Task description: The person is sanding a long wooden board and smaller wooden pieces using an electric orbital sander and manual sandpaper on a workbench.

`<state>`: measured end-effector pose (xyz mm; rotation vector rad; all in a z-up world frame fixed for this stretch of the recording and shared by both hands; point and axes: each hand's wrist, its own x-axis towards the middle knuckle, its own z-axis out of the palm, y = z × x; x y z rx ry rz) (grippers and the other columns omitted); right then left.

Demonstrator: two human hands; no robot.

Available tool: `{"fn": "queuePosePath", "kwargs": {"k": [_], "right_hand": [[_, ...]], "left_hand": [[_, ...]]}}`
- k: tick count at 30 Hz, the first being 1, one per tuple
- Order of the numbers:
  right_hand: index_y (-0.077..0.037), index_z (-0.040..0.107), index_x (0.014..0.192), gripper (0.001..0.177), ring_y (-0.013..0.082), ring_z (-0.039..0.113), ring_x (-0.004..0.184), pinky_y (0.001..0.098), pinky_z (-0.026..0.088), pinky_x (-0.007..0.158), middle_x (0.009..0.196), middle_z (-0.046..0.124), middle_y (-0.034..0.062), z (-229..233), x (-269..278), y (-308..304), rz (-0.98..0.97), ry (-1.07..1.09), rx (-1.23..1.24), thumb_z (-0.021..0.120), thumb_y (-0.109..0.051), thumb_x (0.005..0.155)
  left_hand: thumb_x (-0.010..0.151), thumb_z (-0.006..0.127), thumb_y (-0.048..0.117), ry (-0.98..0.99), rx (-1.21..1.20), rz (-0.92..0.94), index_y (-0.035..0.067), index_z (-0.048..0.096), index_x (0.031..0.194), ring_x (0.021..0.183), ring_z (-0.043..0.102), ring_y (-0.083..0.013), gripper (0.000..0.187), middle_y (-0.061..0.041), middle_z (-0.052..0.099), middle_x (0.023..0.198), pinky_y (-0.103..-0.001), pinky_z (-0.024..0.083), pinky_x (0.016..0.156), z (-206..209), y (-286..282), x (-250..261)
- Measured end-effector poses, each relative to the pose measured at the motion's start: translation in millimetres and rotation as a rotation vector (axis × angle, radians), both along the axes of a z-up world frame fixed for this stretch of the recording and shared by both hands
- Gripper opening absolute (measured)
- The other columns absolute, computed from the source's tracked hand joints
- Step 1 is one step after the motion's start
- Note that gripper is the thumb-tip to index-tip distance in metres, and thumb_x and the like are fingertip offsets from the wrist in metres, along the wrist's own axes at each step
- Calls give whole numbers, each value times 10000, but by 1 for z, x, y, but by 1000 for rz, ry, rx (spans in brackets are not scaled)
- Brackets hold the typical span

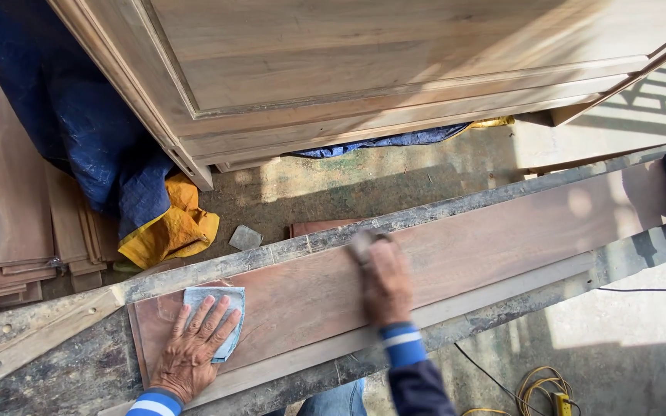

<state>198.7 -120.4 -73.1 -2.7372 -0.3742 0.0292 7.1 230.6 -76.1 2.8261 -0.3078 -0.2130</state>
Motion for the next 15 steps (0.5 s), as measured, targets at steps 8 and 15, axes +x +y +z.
{"fn": "queuePosePath", "kwargs": {"k": [8, 15], "right_hand": [[-69, 621, 1264, 223, 277, 646, 1225, 455, 510, 1112, 1255, 677, 136, 12, -27, -16, 86, -149, 114, 554, -96, 1053], [-71, 656, 1321, 360, 337, 619, 1283, 525, 439, 1104, 1336, 685, 194, 6, -135, 45, 287, -283, 191, 588, -139, 974]], "left_hand": [[737, 637, 195, 10, 31, 13, 312, 299, 1572, 1497, 202, -252, 908, -11, 231, 1680, -531, 100, 1227, -1, 1, 0], [696, 617, 205, -81, -35, 15, 297, 315, 1557, 1488, 199, -254, 918, -20, 242, 1619, -529, 96, 1221, 0, -1, 2]]}}
